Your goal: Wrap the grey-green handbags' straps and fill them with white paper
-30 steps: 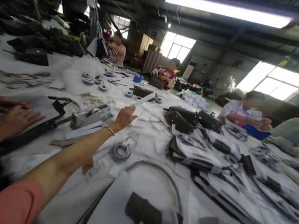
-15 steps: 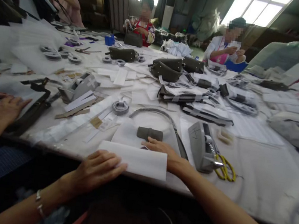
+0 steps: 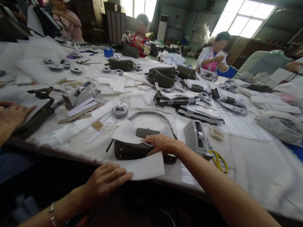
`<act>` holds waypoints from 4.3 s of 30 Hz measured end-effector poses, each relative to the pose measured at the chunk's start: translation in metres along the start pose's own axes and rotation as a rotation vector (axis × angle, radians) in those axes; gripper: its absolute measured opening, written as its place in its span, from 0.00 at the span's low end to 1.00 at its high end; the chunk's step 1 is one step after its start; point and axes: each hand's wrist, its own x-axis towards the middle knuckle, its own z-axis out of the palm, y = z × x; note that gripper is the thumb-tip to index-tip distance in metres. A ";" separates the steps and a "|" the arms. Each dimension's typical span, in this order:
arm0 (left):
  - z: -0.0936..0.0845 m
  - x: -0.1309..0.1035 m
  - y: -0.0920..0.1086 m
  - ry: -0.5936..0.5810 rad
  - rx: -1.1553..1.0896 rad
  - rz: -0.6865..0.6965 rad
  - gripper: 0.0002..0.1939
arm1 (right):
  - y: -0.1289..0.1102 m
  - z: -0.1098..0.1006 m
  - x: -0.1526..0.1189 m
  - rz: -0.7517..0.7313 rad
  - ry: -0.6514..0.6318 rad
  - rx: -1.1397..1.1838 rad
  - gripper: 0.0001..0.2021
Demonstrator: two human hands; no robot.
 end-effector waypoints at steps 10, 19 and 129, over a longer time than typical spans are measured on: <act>-0.043 0.032 -0.043 0.398 0.169 -0.379 0.19 | -0.017 0.073 -0.012 0.144 0.302 -0.241 0.30; 0.013 0.103 -0.052 -0.187 0.211 -0.206 0.12 | -0.023 0.094 -0.017 0.207 0.486 -0.323 0.31; 0.124 0.018 -0.035 0.245 0.293 -0.154 0.19 | 0.014 0.055 -0.006 -0.008 0.495 -0.285 0.18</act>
